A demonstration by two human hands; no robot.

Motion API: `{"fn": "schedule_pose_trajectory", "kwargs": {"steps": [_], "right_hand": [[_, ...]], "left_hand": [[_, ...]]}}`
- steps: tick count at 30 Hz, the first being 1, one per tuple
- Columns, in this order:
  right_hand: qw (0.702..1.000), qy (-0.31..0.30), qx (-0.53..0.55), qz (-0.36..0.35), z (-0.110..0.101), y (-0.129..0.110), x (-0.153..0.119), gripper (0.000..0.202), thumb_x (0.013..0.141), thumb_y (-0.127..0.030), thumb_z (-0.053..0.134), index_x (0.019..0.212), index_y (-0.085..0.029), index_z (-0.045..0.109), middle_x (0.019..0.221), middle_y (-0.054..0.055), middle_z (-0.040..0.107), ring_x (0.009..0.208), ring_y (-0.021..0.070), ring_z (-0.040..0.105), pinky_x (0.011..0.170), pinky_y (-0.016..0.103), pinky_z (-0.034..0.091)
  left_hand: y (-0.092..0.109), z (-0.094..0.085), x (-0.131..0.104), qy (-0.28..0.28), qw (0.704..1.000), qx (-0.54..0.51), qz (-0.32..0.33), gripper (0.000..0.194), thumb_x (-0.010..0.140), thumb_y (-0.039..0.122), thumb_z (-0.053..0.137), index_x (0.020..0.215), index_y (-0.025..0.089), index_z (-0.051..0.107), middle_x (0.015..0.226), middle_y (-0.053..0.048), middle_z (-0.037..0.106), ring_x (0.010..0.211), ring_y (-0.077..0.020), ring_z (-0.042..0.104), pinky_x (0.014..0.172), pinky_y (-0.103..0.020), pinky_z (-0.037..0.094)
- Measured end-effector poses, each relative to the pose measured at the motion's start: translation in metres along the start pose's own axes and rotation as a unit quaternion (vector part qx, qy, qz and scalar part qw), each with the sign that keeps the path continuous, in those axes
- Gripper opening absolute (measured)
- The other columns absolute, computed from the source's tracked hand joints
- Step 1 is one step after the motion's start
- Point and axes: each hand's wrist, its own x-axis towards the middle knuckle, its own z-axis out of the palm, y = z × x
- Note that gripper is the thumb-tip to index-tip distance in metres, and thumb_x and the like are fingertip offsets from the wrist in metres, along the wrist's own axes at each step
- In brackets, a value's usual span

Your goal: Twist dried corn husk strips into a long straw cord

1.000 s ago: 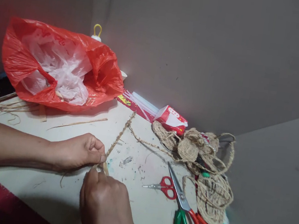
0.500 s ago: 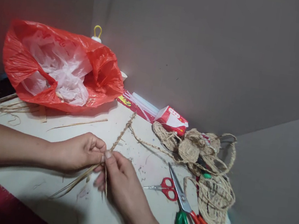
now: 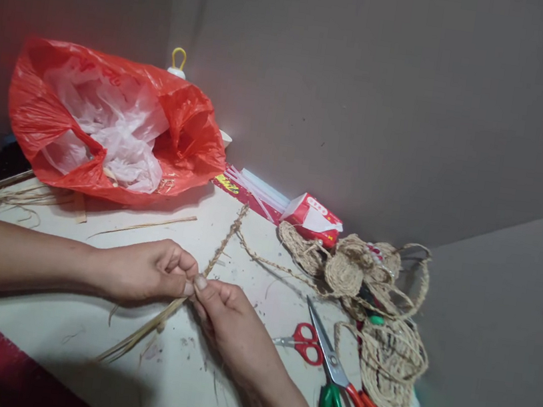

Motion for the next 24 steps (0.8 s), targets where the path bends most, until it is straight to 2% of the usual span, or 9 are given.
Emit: {"fn": "schedule_pose_trajectory", "kwargs": {"steps": [4, 7, 12, 14, 15, 19, 21, 22, 24], "right_hand": [[1.000, 0.012, 0.003, -0.003, 0.000, 0.000, 0.000, 0.047, 0.084, -0.050, 0.056, 0.056, -0.019, 0.034, 0.046, -0.009, 0.026, 0.042, 0.0054, 0.016, 0.041, 0.024, 0.012], [1.000, 0.010, 0.010, -0.009, -0.003, 0.001, 0.001, 0.046, 0.084, -0.047, 0.057, 0.055, -0.019, 0.036, 0.045, -0.009, 0.027, 0.041, 0.0055, 0.018, 0.040, 0.024, 0.013], [0.995, -0.018, 0.097, -0.002, -0.005, 0.003, 0.004, 0.045, 0.085, -0.045, 0.057, 0.054, -0.019, 0.038, 0.043, -0.010, 0.026, 0.038, 0.0045, 0.016, 0.038, 0.022, 0.012], [0.992, -0.030, 0.124, 0.010, -0.006, 0.003, 0.004, 0.044, 0.083, -0.044, 0.060, 0.054, -0.019, 0.037, 0.043, -0.011, 0.026, 0.037, 0.0038, 0.015, 0.037, 0.021, 0.011], [0.991, -0.036, 0.131, 0.015, -0.006, 0.002, 0.005, 0.044, 0.082, -0.044, 0.061, 0.054, -0.019, 0.037, 0.043, -0.011, 0.025, 0.037, 0.0035, 0.015, 0.037, 0.020, 0.011], [0.990, -0.051, 0.130, 0.019, -0.008, 0.003, 0.005, 0.044, 0.082, -0.045, 0.060, 0.055, -0.019, 0.037, 0.041, -0.011, 0.024, 0.036, 0.0034, 0.015, 0.036, 0.020, 0.010], [0.991, -0.056, 0.124, 0.018, -0.008, 0.004, 0.006, 0.044, 0.083, -0.046, 0.059, 0.055, -0.019, 0.038, 0.041, -0.011, 0.025, 0.036, 0.0036, 0.015, 0.036, 0.020, 0.009], [0.991, -0.058, 0.123, 0.017, -0.009, 0.005, 0.006, 0.044, 0.084, -0.046, 0.058, 0.055, -0.019, 0.038, 0.041, -0.011, 0.025, 0.036, 0.0038, 0.015, 0.036, 0.021, 0.009], [0.991, -0.062, 0.122, 0.015, -0.009, 0.005, 0.005, 0.044, 0.084, -0.046, 0.058, 0.055, -0.019, 0.038, 0.040, -0.011, 0.025, 0.036, 0.0038, 0.014, 0.036, 0.021, 0.009]], "left_hand": [[0.009, -0.002, -0.003, -0.014, 0.999, 0.036, -0.016, 0.018, 0.077, 0.029, 0.052, 0.065, 0.016, 0.049, 0.051, 0.007, 0.036, 0.045, -0.0063, 0.026, 0.043, -0.022, 0.018], [0.016, -0.008, -0.003, -0.020, 0.993, 0.111, -0.029, 0.019, 0.079, 0.028, 0.049, 0.067, 0.016, 0.055, 0.050, 0.007, 0.035, 0.044, -0.0069, 0.026, 0.044, -0.021, 0.020], [0.030, -0.038, 0.004, -0.035, 0.965, 0.258, -0.018, 0.023, 0.080, 0.027, 0.048, 0.066, 0.016, 0.061, 0.056, 0.003, 0.047, 0.050, -0.0080, 0.036, 0.051, -0.020, 0.028], [0.036, -0.052, 0.007, 0.002, 0.941, 0.338, -0.026, 0.024, 0.079, 0.025, 0.047, 0.061, 0.016, 0.059, 0.055, 0.003, 0.049, 0.050, -0.0089, 0.038, 0.051, -0.021, 0.028], [0.038, -0.057, 0.008, 0.038, 0.922, 0.384, -0.029, 0.024, 0.079, 0.024, 0.046, 0.059, 0.016, 0.058, 0.054, 0.002, 0.050, 0.050, -0.0095, 0.040, 0.052, -0.022, 0.029], [0.035, -0.068, 0.014, 0.204, 0.806, 0.556, -0.005, 0.023, 0.081, 0.025, 0.044, 0.064, 0.016, 0.058, 0.061, -0.004, 0.057, 0.053, -0.0136, 0.045, 0.054, -0.026, 0.027], [0.027, -0.070, 0.018, 0.234, 0.763, 0.602, 0.020, 0.024, 0.082, 0.032, 0.046, 0.074, 0.015, 0.060, 0.069, -0.007, 0.061, 0.058, -0.0162, 0.049, 0.055, -0.027, 0.027], [0.023, -0.070, 0.020, 0.236, 0.754, 0.613, 0.032, 0.025, 0.083, 0.035, 0.046, 0.077, 0.015, 0.061, 0.072, -0.008, 0.062, 0.061, -0.0174, 0.051, 0.056, -0.028, 0.028], [0.016, -0.070, 0.024, 0.231, 0.753, 0.615, 0.048, 0.026, 0.084, 0.037, 0.046, 0.079, 0.016, 0.060, 0.077, -0.009, 0.063, 0.065, -0.0192, 0.054, 0.057, -0.028, 0.030]]}}
